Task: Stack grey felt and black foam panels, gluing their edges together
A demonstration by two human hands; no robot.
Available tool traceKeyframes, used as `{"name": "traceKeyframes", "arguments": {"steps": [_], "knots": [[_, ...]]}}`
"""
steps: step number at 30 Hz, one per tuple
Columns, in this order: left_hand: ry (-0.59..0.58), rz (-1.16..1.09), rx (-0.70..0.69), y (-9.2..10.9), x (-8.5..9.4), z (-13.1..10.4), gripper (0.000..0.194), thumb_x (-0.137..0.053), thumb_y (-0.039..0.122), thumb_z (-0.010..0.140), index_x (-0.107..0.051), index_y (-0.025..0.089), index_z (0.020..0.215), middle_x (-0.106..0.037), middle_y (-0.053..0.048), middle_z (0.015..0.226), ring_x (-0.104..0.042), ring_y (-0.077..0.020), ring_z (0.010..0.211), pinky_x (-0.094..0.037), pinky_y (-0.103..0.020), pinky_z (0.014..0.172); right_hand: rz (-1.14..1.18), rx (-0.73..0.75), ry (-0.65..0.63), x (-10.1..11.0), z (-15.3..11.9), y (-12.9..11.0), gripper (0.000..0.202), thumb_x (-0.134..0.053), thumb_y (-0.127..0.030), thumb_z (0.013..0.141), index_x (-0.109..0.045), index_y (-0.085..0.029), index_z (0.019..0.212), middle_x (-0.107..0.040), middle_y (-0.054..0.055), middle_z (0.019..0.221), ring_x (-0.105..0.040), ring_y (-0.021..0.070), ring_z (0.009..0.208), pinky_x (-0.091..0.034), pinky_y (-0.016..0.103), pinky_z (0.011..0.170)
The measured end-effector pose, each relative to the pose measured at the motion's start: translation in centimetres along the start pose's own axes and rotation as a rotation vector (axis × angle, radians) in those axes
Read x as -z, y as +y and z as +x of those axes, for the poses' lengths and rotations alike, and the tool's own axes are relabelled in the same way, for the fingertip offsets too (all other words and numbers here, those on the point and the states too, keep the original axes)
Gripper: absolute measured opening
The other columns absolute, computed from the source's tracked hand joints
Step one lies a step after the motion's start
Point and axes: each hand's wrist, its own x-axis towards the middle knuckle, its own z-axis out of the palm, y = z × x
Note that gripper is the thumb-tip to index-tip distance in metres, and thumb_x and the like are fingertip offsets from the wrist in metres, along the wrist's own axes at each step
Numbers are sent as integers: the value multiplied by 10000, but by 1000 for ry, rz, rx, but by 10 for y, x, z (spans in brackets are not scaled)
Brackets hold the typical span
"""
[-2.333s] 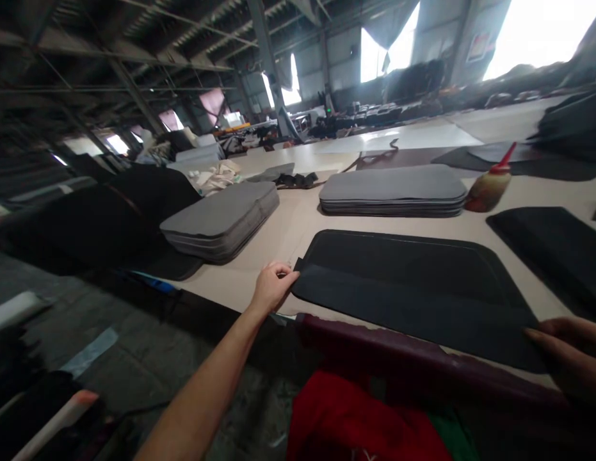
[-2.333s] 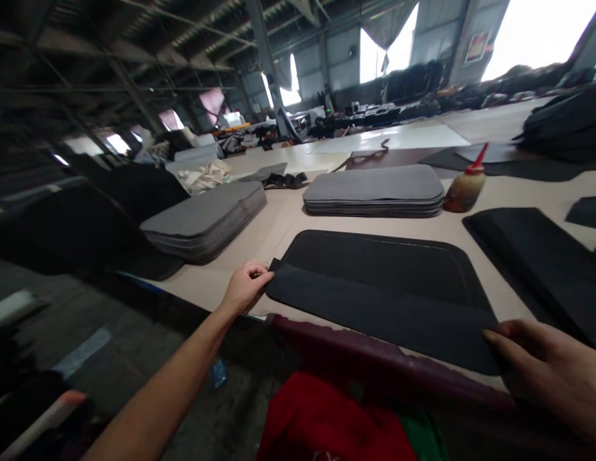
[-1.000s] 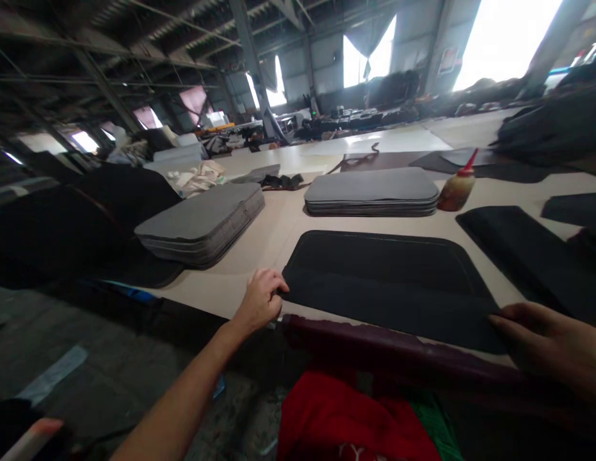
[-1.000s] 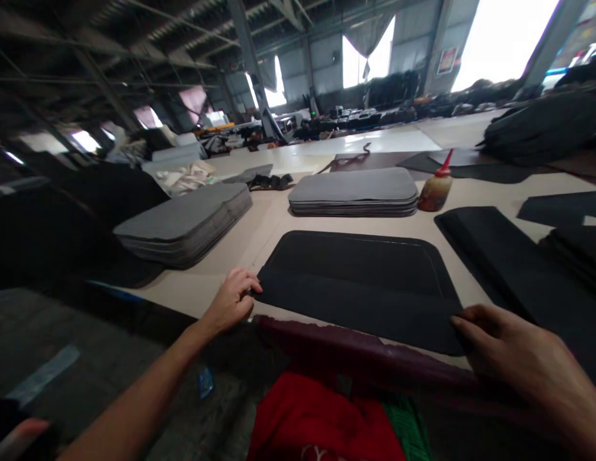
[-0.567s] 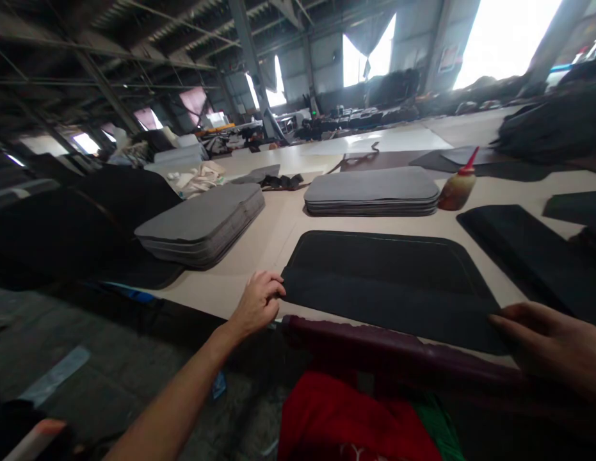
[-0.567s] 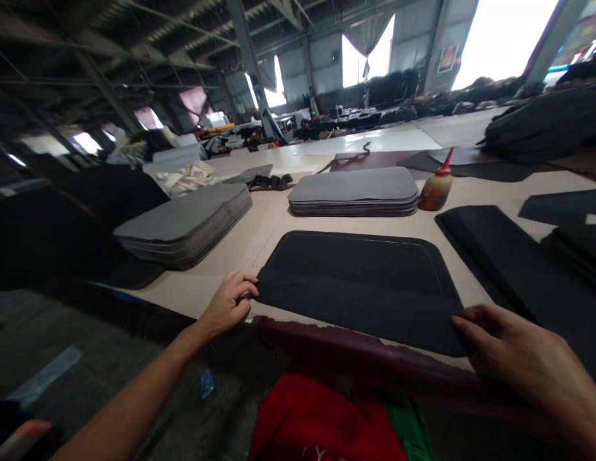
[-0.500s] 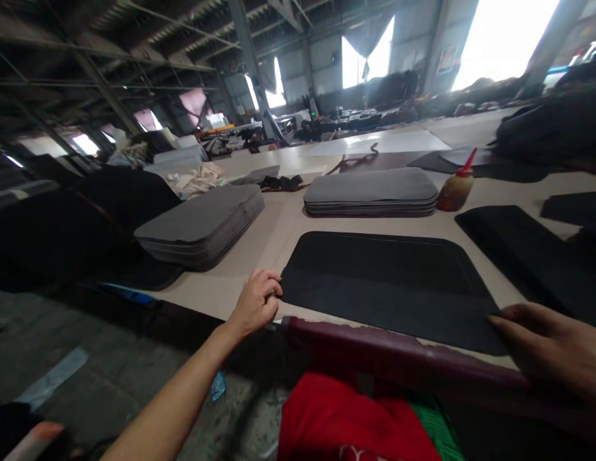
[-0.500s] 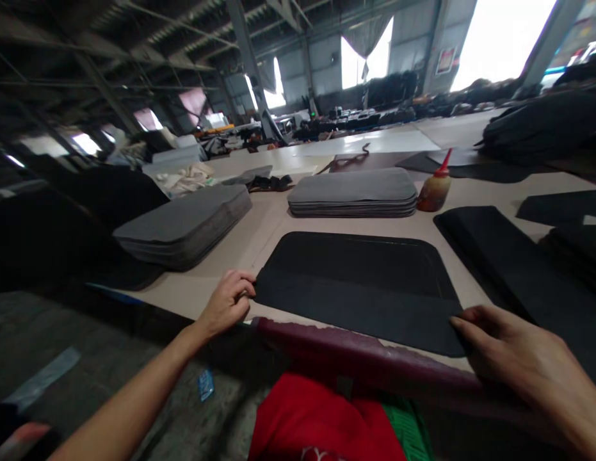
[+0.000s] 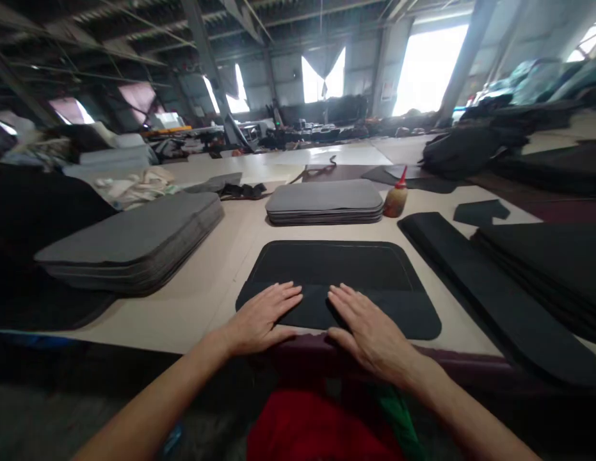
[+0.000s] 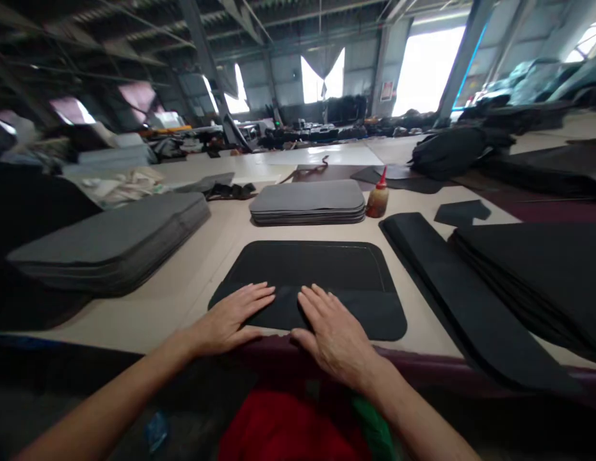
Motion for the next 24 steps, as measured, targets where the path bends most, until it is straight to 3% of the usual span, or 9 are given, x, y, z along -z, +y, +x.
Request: {"name": "traceKeyframes", "arguments": {"steps": [3, 7, 14, 21, 24], "knots": [[-93, 81, 22, -2, -4, -7, 770, -486, 622, 951, -246, 235, 1572, -283, -93, 1628, -228, -294, 1511, -195, -530, 1241, -50, 29, -84, -9, -2, -4, 700, -436, -577, 1003, -420, -95, 1511, -317, 138, 1593, -278, 305, 1477, -258, 548, 1205], [-94, 166, 53, -13, -2, -24, 777, -460, 631, 957, -184, 270, 1586, -219, -75, 1647, -206, -307, 1516, -214, -541, 1227, -74, -21, -112, -3, -14, -1, 816, -364, -683, 982, -398, -72, 1522, -270, 166, 1603, -222, 315, 1495, -230, 540, 1214], [22, 309, 116, -47, -8, -67, 845, -512, 584, 943, -108, 237, 1599, -212, -100, 1642, -292, -320, 1484, -304, -486, 1201, -240, -306, -84, 8, -57, 27, 981, -358, -773, 924, -405, 21, 1497, -243, 276, 1579, -201, 405, 1482, -255, 578, 1190], [39, 304, 46, -70, 3, -81, 902, -601, 568, 886, -113, 299, 1596, -261, -58, 1625, -391, -306, 1437, -387, -445, 1160, -335, -452, -20, 8, -88, 49, 1013, -308, -772, 933, -426, 84, 1459, -257, 309, 1559, -213, 405, 1477, -274, 551, 1193], [64, 290, -6, -78, 9, -85, 962, -655, 601, 815, -141, 347, 1587, -317, -22, 1598, -495, -290, 1366, -488, -412, 1073, -312, -494, -46, 20, -89, 56, 997, -298, -759, 940, -456, 90, 1438, -314, 309, 1537, -266, 396, 1461, -302, 527, 1188]]}}
